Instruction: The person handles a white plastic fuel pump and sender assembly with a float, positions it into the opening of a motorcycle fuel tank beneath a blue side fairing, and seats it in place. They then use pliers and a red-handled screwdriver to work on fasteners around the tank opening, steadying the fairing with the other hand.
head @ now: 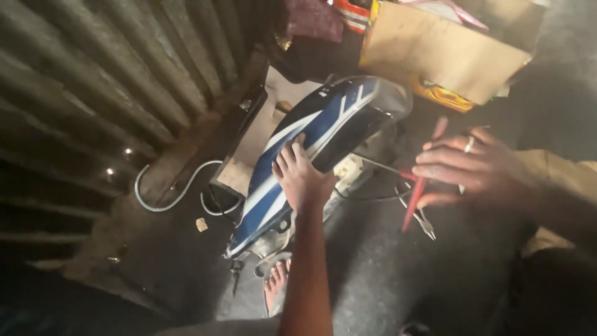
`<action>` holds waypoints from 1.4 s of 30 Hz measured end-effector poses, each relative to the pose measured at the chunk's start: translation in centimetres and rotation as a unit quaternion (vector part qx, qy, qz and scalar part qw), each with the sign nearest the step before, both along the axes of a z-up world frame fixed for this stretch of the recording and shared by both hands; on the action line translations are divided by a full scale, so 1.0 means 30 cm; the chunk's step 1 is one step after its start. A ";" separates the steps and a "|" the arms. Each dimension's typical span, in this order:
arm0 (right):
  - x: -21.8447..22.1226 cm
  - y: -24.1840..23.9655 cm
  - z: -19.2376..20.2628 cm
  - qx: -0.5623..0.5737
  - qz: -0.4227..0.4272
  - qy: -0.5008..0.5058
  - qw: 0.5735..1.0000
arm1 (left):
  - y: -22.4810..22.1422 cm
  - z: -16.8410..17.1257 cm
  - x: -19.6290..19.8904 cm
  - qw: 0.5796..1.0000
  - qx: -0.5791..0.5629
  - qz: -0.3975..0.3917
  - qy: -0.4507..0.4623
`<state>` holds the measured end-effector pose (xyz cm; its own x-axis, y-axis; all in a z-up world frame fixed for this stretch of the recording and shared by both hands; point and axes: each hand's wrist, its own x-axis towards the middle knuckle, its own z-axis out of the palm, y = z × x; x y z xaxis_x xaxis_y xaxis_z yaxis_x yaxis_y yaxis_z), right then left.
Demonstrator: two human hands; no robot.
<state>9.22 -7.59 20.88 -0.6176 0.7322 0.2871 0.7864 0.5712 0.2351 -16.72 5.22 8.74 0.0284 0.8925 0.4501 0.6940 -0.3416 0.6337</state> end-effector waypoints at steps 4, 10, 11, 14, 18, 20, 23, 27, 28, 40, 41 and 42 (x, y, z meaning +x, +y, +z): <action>-0.038 -0.023 0.050 -0.002 0.018 0.034 0.999 | -0.014 -0.022 -0.001 1.000 -0.025 0.000 0.011; -0.086 0.030 0.056 -0.017 0.097 0.014 0.995 | 0.003 -0.026 -0.002 1.000 -0.019 0.001 0.017; -0.080 0.050 0.046 -0.021 0.099 0.019 0.995 | -0.001 -0.022 -0.006 0.999 -0.024 0.003 0.022; -0.049 0.102 0.022 0.003 0.135 0.022 0.991 | -0.007 -0.014 0.001 0.999 -0.032 0.002 0.014; -0.029 0.151 0.016 -0.023 0.131 0.022 0.991 | -0.003 -0.009 -0.008 0.999 -0.045 0.005 0.014; -0.011 0.169 0.015 -0.041 0.134 0.030 0.990 | 0.001 -0.006 -0.007 0.999 -0.044 0.003 0.015; 0.026 0.185 0.007 -0.039 0.149 0.021 0.988 | -0.005 -0.004 0.006 0.999 -0.044 0.000 0.013; 0.022 0.197 0.011 0.017 0.126 0.000 0.992 | -0.003 -0.005 0.005 0.999 -0.040 0.001 0.013; 0.016 0.196 0.007 0.013 0.112 0.008 0.994 | -0.002 -0.007 0.004 0.999 -0.035 0.001 0.013; 0.069 0.287 -0.057 -0.012 0.200 0.007 0.980 | -0.008 -0.033 0.011 0.998 -0.042 -0.016 0.032; 0.066 0.283 -0.059 -0.014 0.202 0.008 0.979 | -0.010 -0.030 0.011 0.998 -0.044 -0.014 0.033; 0.063 0.280 -0.060 -0.007 0.197 0.005 0.980 | -0.011 -0.027 0.011 0.997 -0.061 -0.019 0.041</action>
